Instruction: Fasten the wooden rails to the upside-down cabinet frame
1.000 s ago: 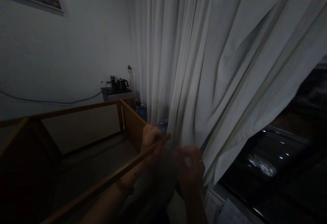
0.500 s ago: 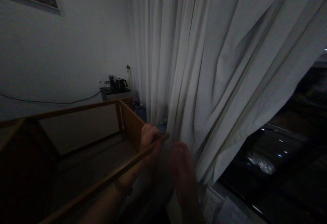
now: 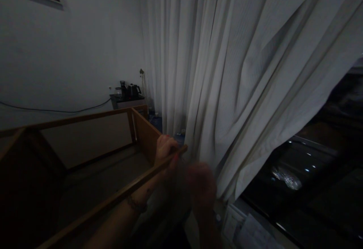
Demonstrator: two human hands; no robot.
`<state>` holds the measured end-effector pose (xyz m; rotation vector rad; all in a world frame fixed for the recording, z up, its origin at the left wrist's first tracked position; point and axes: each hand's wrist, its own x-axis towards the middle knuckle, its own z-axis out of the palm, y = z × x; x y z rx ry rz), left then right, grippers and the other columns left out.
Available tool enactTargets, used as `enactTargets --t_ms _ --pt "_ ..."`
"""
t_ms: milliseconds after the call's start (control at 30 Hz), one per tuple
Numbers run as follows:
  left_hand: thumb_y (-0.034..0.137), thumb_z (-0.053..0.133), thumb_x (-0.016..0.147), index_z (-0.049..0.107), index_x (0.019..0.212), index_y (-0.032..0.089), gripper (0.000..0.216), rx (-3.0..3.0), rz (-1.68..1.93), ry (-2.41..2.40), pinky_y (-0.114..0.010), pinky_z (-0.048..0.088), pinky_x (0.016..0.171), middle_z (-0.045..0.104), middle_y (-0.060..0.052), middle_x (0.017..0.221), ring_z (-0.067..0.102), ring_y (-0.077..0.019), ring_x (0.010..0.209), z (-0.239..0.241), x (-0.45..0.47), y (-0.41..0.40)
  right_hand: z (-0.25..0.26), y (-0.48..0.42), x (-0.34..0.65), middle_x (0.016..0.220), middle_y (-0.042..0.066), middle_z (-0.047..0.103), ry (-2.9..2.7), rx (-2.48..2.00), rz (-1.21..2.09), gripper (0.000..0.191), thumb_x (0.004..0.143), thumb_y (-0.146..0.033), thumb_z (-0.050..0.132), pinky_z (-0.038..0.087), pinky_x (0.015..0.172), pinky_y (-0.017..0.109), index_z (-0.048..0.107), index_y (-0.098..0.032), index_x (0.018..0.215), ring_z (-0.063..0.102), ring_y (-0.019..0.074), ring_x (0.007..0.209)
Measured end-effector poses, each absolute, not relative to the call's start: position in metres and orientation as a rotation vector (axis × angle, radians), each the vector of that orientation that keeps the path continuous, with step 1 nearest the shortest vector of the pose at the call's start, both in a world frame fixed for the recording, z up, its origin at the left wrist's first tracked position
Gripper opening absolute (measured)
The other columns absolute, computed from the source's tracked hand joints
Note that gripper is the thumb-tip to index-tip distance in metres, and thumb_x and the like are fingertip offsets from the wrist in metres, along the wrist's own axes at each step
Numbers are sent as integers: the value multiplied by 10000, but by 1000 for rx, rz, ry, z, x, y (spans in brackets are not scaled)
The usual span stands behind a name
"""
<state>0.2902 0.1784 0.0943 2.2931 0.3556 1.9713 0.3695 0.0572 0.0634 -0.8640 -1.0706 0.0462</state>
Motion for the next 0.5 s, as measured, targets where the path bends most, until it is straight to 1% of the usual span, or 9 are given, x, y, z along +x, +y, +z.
enactTargets --t_ms 100,200,233,300,367,433,500 --pt "497 278 951 450 766 242 359 2283 1994 294 -392 408 758 457 9 639 465 -204 681 95 290 179 69 62 370 736 -14 589 -1096 -899 -101 225 882 -400 677 444 596 237 639 -214 762 568 128 669" --pt "493 287 949 454 775 243 347 2285 1985 265 -389 404 752 461 10 638 462 -203 675 95 290 178 77 65 367 675 -27 542 -1030 -940 -107 286 939 -374 588 410 541 220 573 -207 708 523 111 599" --pt "496 293 947 457 769 243 350 2276 1976 268 -389 401 747 464 8 638 461 -205 678 96 289 178 78 65 366 665 -32 531 -990 -969 -80 270 955 -376 557 400 518 213 577 -210 743 511 106 575" --pt "502 305 942 459 746 240 362 2251 1953 289 -389 393 738 467 3 639 458 -208 689 96 289 177 81 66 362 666 -42 526 -895 -1028 0 218 977 -402 504 388 476 199 599 -218 905 497 98 535" --pt "523 290 942 456 724 237 396 2241 1924 329 -388 384 719 461 -2 639 453 -211 696 97 288 175 81 65 359 672 -51 524 -811 -1058 97 241 984 -434 474 393 457 187 568 -230 1070 496 94 518" --pt "538 273 948 452 715 236 421 2257 1890 359 -380 375 695 456 -3 645 449 -209 693 98 287 174 82 63 358 665 -58 512 -770 -1049 181 281 973 -471 473 399 449 177 543 -236 1109 496 90 511" --pt "535 269 956 447 716 235 423 2275 1870 355 -373 368 687 456 1 651 449 -204 688 99 286 173 84 60 359 661 -61 507 -758 -1034 255 300 955 -499 490 399 440 167 545 -236 1088 495 84 501"
